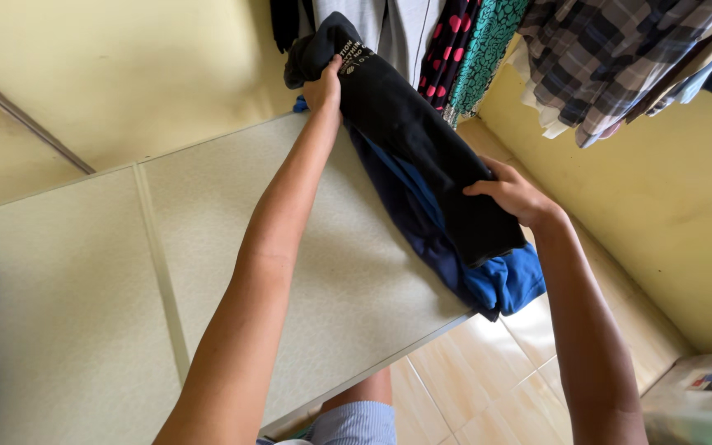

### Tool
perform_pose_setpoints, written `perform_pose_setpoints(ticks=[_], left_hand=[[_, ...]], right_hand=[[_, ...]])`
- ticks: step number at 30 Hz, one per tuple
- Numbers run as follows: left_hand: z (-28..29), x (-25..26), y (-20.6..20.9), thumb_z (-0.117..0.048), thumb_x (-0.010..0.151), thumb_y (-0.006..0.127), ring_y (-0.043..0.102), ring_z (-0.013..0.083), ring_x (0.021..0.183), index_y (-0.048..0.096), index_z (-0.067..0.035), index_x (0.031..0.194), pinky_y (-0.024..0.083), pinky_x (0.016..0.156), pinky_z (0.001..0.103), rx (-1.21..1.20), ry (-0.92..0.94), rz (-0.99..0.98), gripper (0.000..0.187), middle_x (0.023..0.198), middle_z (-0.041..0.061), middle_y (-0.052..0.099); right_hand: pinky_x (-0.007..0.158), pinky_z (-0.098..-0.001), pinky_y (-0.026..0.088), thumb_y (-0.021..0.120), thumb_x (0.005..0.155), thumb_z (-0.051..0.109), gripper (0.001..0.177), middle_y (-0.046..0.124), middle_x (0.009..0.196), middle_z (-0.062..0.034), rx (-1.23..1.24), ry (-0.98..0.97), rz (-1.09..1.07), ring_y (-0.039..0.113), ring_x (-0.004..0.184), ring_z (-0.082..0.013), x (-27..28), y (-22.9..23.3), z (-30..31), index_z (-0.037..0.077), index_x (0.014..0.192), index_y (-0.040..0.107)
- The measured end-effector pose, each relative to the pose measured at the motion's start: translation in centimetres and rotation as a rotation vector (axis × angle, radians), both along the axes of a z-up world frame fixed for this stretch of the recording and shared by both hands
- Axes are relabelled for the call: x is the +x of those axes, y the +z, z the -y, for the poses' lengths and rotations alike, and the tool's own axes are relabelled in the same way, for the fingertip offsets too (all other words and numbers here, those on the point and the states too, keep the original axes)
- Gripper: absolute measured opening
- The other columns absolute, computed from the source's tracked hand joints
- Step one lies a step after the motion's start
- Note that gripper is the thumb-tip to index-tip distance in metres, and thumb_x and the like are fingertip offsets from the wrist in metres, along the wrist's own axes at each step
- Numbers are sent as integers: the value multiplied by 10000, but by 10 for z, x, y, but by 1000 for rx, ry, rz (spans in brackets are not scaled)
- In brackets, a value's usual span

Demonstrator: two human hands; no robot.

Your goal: The person unzips and opens a suitcase on a table, removes clothes one at a time, folds each item by hand, and stacks them onto the table.

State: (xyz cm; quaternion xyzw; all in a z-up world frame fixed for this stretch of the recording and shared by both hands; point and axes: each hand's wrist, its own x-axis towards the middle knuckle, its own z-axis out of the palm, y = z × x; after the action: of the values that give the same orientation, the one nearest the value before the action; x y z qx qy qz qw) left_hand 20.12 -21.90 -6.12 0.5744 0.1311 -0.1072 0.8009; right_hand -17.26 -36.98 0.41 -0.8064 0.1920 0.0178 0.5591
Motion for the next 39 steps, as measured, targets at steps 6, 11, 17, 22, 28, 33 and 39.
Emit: perform_pose_setpoints(ticks=[6, 11, 17, 22, 28, 33, 39], left_hand=[[49, 44, -53, -537, 704, 838, 620, 349, 1253, 599, 63, 1331, 488, 1053, 402, 299, 16, 165, 900, 1357, 244, 637], [49, 37, -47, -687, 784, 723, 641, 335, 1338, 659, 40, 1354, 501, 1122, 393, 683, -180, 301, 926, 1422, 240, 679], [29, 25, -38, -688, 790, 768, 190, 487, 1462, 129, 55, 1565, 211, 1132, 671, 1083, -25, 548, 1249, 1581, 306, 154], [32, 2, -30, -710, 973, 537, 240, 366, 1606, 409, -215, 1584, 159, 1286, 636, 1051, -187, 1088, 797, 1690, 98, 323], [39, -31, -35, -844, 872, 391, 207, 425, 1523, 577, -293, 1455, 74, 1225, 652, 1202, -562, 1061, 823, 1622, 66, 379], [40, -30, -52, -860, 864, 394, 215, 432, 1523, 601, -275, 1442, 87, 1229, 650, 1195, -529, 1080, 847, 1611, 83, 398], [42, -26, -56, -873, 840, 377, 198, 417, 1530, 581, -284, 1452, 93, 1224, 650, 1215, -579, 998, 874, 1614, 73, 387]], right_hand=[[973, -338, 521, 684, 805, 162, 665, 673, 1270, -109, 49, -113, -7, 639, 1135, -214, 25, -39, 46, 98, 1453, 550], [1025, -362, 479, 703, 817, 255, 702, 678, 1272, -167, -333, -52, 61, 643, 1179, -268, 37, -81, 56, 99, 1470, 502], [1095, -457, 446, 752, 783, 348, 895, 495, 1460, -233, -682, -71, 16, 523, 1334, -385, 27, -73, 26, 116, 1552, 359], [1157, -517, 417, 681, 822, 462, 920, 296, 1652, -167, -965, -48, 247, 404, 1485, -396, 15, -66, -5, 161, 1614, 324], [1058, -580, 434, 565, 830, 731, 1008, 86, 1715, -183, -971, 108, 8, 301, 1502, -402, 28, -87, -15, 257, 1637, 190], [1029, -591, 443, 549, 808, 786, 1088, 74, 1696, -220, -1085, 143, -54, 298, 1498, -403, 31, -95, -20, 237, 1646, 124], [1055, -590, 411, 531, 818, 824, 1108, 63, 1688, -205, -1145, 191, -197, 255, 1503, -407, 35, -97, -20, 267, 1648, 53]])
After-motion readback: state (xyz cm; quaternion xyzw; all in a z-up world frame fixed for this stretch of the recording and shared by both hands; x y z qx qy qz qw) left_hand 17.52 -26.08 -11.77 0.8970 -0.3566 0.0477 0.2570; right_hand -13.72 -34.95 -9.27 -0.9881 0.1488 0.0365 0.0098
